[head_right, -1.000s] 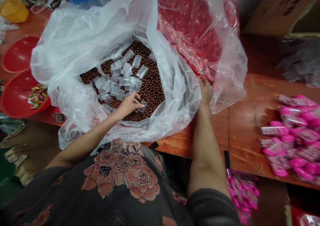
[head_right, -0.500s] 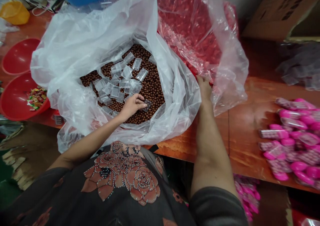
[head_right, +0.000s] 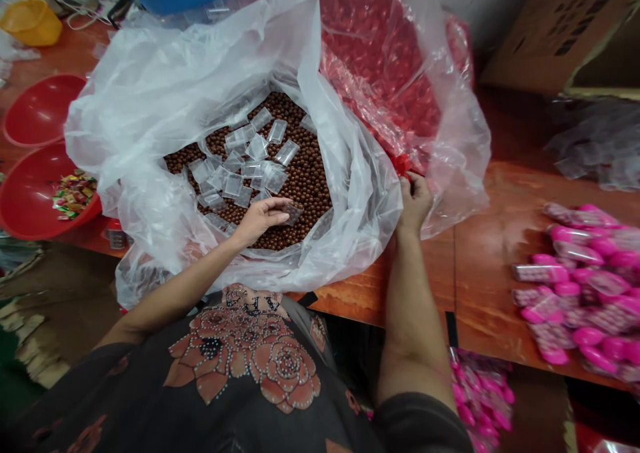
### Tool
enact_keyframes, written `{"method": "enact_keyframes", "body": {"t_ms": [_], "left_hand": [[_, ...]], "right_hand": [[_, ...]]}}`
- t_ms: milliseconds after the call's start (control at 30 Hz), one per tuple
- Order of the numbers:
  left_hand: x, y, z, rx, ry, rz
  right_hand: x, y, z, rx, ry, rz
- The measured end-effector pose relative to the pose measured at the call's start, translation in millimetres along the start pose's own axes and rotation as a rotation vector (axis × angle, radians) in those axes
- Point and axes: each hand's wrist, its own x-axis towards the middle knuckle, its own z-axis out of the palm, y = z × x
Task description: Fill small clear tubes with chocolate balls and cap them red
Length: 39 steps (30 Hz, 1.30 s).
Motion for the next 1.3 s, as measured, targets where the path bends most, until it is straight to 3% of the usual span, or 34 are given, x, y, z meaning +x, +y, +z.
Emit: {"method": "enact_keyframes", "body": {"t_ms": [133, 233, 367, 533, 633, 733, 867, 1033, 1133, 1300], "left_hand": [[-25, 17, -1.4, -0.074, -0.067, 0.041], [-38, 26, -2.7, -0.063, -0.085, 0.096], [-43, 31, -5.2, -0.065, -0.085, 0.117], [-52, 35, -6.0, -0.094, -0.133, 0.096], [-61, 38, -5.2, -0.124, -0.141, 0.056], [-69, 38, -5.7, -0.122, -0.145, 0.041], [-74, 33, -8.4, -0.055, -0.143, 0.074], [-78, 27, -7.5, 0.009, -0.136, 0.088], [-81, 26, -5.6, 0.017, -0.108, 0.115], [-85, 29, -6.9, 0.062, -0.057, 0.139]], "right_hand": [[-24, -35, -15, 0.206, 0.184, 0.077], [-48, -78, -29, 0.488, 0.186, 0.116], [-86, -139, -38, 0.644, -0.065, 0.213], [-130, -186, -22, 0.705, -0.519, 0.354], [-150, -192, -4, 0.614, -0.716, 0.389], [-162, -191, 10, 0.464, -0.787, 0.278], [-173, -191, 20, 0.282, -0.783, 0.060], [-185, -187, 28, 0.218, -0.693, 0.008], [-189, -183, 29, 0.117, -0.680, -0.159], [-187, -183, 23, -0.117, -0.771, -0.574]]}}
